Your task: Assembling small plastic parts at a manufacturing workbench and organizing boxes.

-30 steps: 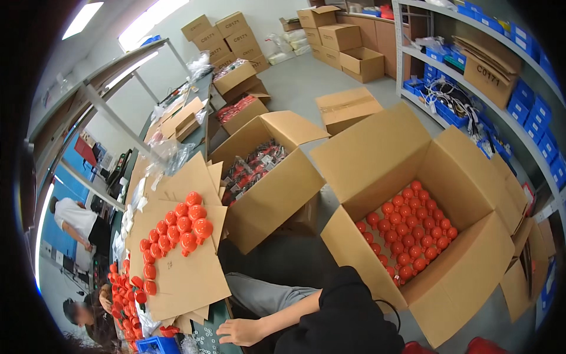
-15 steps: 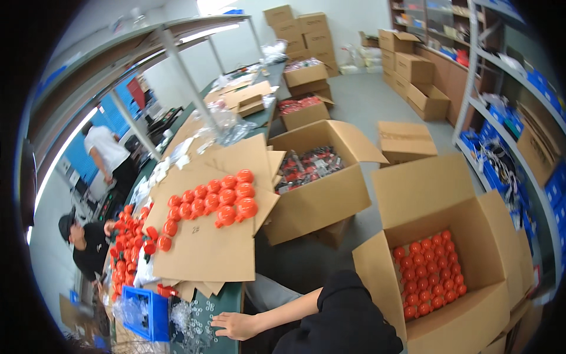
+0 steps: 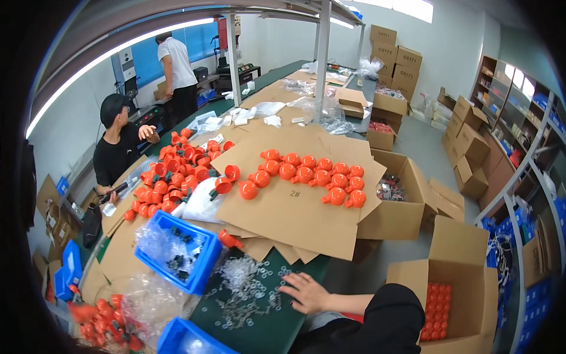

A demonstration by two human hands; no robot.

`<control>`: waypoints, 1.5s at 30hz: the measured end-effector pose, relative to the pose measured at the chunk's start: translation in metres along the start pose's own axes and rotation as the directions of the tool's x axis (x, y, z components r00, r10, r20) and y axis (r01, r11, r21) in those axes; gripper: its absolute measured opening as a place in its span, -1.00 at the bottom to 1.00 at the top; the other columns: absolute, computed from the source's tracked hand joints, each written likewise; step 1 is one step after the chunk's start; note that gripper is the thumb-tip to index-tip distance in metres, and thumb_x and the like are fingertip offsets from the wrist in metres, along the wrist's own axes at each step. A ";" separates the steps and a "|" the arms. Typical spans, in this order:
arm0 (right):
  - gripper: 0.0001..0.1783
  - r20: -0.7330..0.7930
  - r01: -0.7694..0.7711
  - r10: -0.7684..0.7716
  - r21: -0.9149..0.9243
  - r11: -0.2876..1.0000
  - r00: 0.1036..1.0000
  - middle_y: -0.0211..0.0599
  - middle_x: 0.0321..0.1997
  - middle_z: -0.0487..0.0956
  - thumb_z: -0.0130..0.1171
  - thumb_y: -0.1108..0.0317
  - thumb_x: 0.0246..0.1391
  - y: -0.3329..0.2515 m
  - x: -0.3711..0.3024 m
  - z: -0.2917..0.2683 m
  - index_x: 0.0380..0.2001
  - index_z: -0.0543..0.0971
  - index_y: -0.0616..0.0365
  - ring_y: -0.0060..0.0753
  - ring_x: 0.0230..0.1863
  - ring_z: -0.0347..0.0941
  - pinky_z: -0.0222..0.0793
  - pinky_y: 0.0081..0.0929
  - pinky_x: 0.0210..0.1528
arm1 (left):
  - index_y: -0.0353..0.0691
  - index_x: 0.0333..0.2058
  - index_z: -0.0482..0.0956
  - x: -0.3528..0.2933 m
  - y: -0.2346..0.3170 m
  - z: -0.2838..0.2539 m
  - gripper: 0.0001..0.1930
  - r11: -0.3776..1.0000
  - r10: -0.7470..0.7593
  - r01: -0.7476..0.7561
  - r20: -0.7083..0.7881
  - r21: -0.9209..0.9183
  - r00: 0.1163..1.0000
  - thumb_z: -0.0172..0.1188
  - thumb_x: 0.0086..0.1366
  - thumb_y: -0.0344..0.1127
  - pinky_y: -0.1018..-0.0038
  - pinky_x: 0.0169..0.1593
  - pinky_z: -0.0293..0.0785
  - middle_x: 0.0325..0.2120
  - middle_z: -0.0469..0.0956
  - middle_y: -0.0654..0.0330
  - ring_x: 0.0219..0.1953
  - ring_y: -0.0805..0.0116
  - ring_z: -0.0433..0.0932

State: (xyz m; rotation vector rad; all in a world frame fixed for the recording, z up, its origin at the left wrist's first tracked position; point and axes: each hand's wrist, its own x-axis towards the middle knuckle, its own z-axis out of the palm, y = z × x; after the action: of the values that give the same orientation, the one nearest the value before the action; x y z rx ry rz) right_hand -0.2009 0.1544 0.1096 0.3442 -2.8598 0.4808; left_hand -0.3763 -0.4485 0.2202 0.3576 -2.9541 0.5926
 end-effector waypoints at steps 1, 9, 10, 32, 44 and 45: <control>-0.33 0.003 -0.023 0.023 -0.023 0.999 1.000 -0.03 0.28 0.14 0.06 0.16 -0.09 -0.002 0.001 0.000 0.16 0.25 0.00 0.00 0.27 0.07 -0.05 -0.07 0.26 | -0.16 -0.25 0.41 0.003 -0.011 0.020 -0.44 0.998 0.055 -0.055 -0.038 0.016 0.998 0.20 -0.05 0.19 0.14 -0.36 0.48 -0.40 0.53 0.02 -0.39 0.05 0.56; -0.40 -0.255 -0.478 0.446 -0.076 0.875 0.858 0.07 0.29 0.08 0.04 0.31 -0.01 -0.093 -0.046 -0.034 0.15 0.22 0.10 0.06 0.31 -0.02 -0.05 -0.07 0.27 | -0.10 -0.10 0.45 -0.009 -0.057 -0.032 -0.42 0.979 0.182 -0.194 -0.178 -0.055 0.967 0.07 0.07 0.23 0.26 -0.48 0.48 -0.43 0.53 0.04 -0.50 0.11 0.55; -0.42 -0.324 -0.639 0.613 0.032 0.769 0.721 0.11 0.28 0.08 0.02 0.33 0.00 -0.122 -0.066 -0.038 0.14 0.22 0.13 0.10 0.30 -0.02 -0.03 -0.06 0.26 | -0.12 -0.08 0.44 -0.018 -0.067 -0.056 -0.44 0.957 0.222 -0.257 -0.231 -0.134 0.947 0.08 0.08 0.17 0.28 -0.44 0.48 -0.39 0.53 0.05 -0.47 0.13 0.54; -0.42 0.329 -0.185 0.324 0.388 -0.903 -0.887 0.15 0.16 0.25 0.10 0.28 -0.11 -0.510 -0.467 0.016 0.02 0.33 0.34 0.13 0.20 0.15 0.13 -0.17 0.20 | -0.26 -0.14 0.47 -0.344 0.077 -0.282 -0.65 -0.356 0.921 -0.794 -0.328 -0.493 -0.209 0.19 0.13 -0.24 0.32 -0.22 0.46 -0.32 0.54 0.06 -0.31 0.17 0.53; -0.73 0.243 -0.290 0.507 0.589 -0.755 -0.827 -0.07 -0.25 0.59 0.07 0.25 -0.13 -0.487 -0.649 0.014 -0.35 0.62 0.09 -0.03 -0.15 0.50 0.36 -0.19 -0.01 | -0.20 -0.03 0.43 -0.623 0.148 -0.205 -0.47 -0.288 0.783 -0.722 0.279 -0.629 -0.556 0.15 0.13 0.04 0.26 -0.08 0.45 -0.24 0.57 0.00 -0.13 0.06 0.54; -0.74 0.249 -0.282 0.527 0.623 -0.729 -0.813 -0.08 -0.25 0.59 0.07 0.25 -0.12 -0.484 -0.663 0.015 -0.36 0.62 0.08 -0.03 -0.16 0.50 0.38 -0.18 -0.04 | -0.20 -0.02 0.42 -0.648 0.163 -0.205 -0.49 -0.276 0.787 -0.698 0.261 -0.661 -0.559 0.12 0.15 0.02 0.24 -0.06 0.44 -0.22 0.57 0.02 -0.11 0.08 0.53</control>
State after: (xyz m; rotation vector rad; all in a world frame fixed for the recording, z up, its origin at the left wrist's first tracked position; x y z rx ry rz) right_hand 0.5531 -0.1687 0.0692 -2.5486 -0.7429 1.0845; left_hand 0.2218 -0.0872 0.2514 -3.1126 -2.7766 0.1532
